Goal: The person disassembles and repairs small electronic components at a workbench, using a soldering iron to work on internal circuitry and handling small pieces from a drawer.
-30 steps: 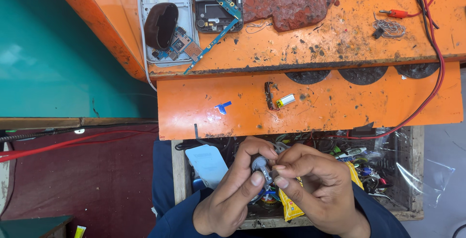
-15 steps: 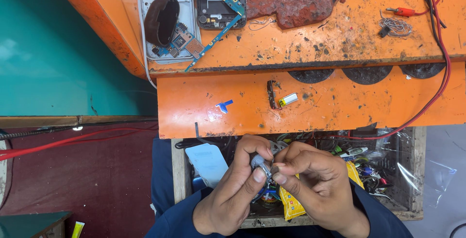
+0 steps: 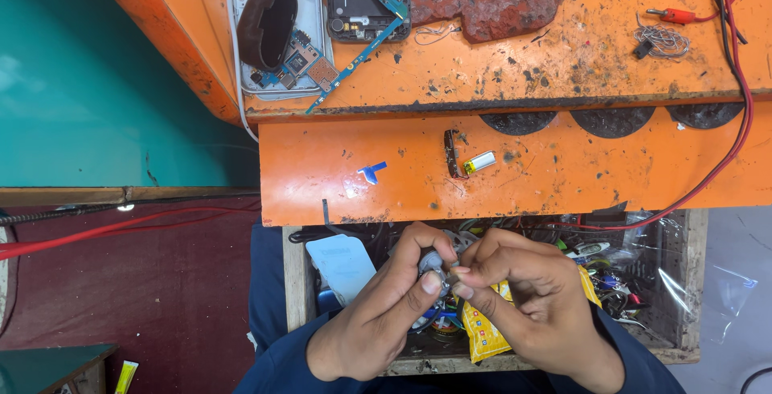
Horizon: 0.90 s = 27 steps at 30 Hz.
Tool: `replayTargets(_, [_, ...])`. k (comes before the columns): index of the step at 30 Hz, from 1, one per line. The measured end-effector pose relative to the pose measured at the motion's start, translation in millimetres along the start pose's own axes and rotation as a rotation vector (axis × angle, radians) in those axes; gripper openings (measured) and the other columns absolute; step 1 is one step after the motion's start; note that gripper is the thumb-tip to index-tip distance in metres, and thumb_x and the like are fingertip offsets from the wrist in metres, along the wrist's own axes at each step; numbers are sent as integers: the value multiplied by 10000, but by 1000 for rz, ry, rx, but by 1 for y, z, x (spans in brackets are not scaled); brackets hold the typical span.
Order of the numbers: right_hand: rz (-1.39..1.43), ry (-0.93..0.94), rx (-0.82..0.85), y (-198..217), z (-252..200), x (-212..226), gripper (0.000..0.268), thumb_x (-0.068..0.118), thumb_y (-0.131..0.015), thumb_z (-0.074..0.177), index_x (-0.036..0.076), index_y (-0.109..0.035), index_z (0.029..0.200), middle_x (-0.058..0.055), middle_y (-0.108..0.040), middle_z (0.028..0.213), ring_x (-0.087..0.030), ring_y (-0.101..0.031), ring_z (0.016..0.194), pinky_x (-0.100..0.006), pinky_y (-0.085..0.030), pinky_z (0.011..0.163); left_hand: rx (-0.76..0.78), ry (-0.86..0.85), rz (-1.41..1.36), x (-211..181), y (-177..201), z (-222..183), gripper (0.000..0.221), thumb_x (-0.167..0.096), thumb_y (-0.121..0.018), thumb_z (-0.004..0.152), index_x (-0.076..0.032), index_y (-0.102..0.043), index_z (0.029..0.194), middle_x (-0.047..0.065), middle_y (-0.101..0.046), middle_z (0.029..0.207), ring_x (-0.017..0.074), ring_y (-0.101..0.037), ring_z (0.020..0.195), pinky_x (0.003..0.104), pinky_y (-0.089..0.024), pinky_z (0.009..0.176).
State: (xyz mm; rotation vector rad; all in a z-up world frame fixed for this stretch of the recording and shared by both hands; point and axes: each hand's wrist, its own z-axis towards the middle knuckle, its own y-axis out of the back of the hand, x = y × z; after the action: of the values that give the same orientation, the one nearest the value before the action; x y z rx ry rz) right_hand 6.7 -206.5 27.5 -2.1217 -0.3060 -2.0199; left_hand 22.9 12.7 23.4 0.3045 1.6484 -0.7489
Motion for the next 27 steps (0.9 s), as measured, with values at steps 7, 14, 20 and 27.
replayTargets(7, [24,-68,-27,-2,-4,-5,102,-109,-725,880,-38,-741,952,-102,-672,901,-133,-661,852,-267,-540,779,-28,45,4,3,-4,1,321,-301,-348,1150,-40,-386,1334,100,-478,1231,178,-470,1177,328,-385,1083])
replayTargets(14, [318,-123,-119,-15,-13,-13,100,-120,-685,935,-44,-683,1000,-68,-611,923,-113,-574,863,-266,-487,763,-97,-42,-125,16,-16,-1,293,-279,-352,1164,-46,-349,1343,110,-410,1293,177,-404,1249,334,-329,1148])
replayTargets(20, [351,-143,-107,-11,-12,-18,94,-124,-692,941,-42,-681,987,-56,-595,906,-102,-564,856,-262,-485,771,-132,-16,-130,18,-19,-1,290,-283,-361,1154,-53,-346,1329,109,-400,1287,178,-403,1236,333,-327,1144])
replayTargets(27, [153,-154,-64,-4,-6,-7,105,-136,-697,891,-49,-706,950,-88,-645,905,-113,-626,844,-258,-516,741,-123,27,-16,7,-12,-1,281,-280,-350,1150,-53,-393,1310,102,-458,1221,174,-459,1165,319,-385,1078])
